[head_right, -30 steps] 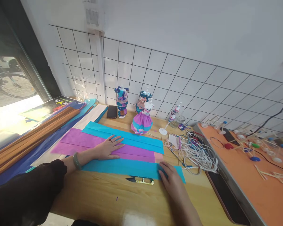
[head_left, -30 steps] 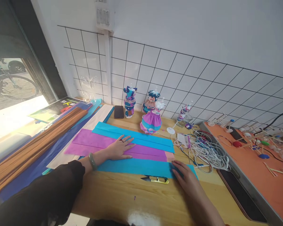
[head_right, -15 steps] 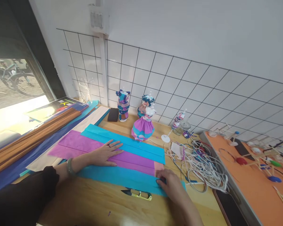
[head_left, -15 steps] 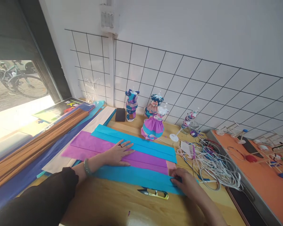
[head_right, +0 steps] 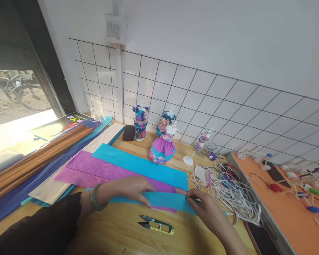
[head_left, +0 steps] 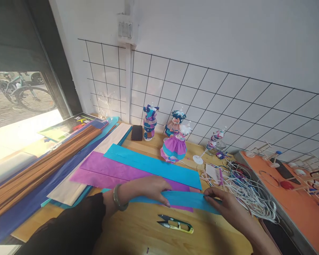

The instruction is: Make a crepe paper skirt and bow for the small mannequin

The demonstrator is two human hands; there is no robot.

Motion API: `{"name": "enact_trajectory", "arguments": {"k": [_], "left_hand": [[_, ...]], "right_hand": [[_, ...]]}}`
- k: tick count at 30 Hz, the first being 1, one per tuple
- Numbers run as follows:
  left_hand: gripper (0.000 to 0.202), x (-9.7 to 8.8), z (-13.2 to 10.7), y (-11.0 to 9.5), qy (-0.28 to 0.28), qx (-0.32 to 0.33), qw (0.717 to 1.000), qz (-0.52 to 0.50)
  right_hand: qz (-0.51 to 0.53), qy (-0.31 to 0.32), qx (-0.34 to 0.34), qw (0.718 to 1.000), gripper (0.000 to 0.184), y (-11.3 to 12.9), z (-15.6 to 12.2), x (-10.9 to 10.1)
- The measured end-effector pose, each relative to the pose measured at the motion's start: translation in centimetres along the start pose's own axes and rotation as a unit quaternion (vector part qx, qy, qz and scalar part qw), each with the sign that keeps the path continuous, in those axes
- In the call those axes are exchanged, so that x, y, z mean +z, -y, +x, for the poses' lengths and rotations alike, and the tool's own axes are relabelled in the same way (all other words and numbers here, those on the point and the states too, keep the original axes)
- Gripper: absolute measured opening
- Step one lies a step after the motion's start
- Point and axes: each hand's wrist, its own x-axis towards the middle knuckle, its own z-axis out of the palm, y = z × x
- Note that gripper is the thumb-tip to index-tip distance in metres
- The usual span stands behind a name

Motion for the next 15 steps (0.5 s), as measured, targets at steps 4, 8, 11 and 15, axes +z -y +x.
{"name": "enact_trajectory", "arguments": {"k": [4,8,11,15], "left_hand": [[0.018,0.1,0.0,1.3,-0.023,-0.013,1.000,0.002],[0.016,-0.2,-0.4,2.1,-0.035,-0.021,0.999,-0.034],[0.020,-0.2,-0.4,2.2,-0.027,-0.026,0.998,-0.056],[0.021,-0.3,-0.4,2.1,0.002,-0.027,0.995,-0.094]], "right_hand": [[-0.023,-0.018,0.020,0.999,0.023,-0.2,0.2,-0.9],[-0.022,0.007,0.005,1.000,0.021,1.1,1.5,-0.2],[-0.009,0.034,-0.021,0.999,0.027,3.5,2.9,1.4],[-0.006,0.074,-0.066,0.995,0.024,6.2,4.5,3.5]]}}
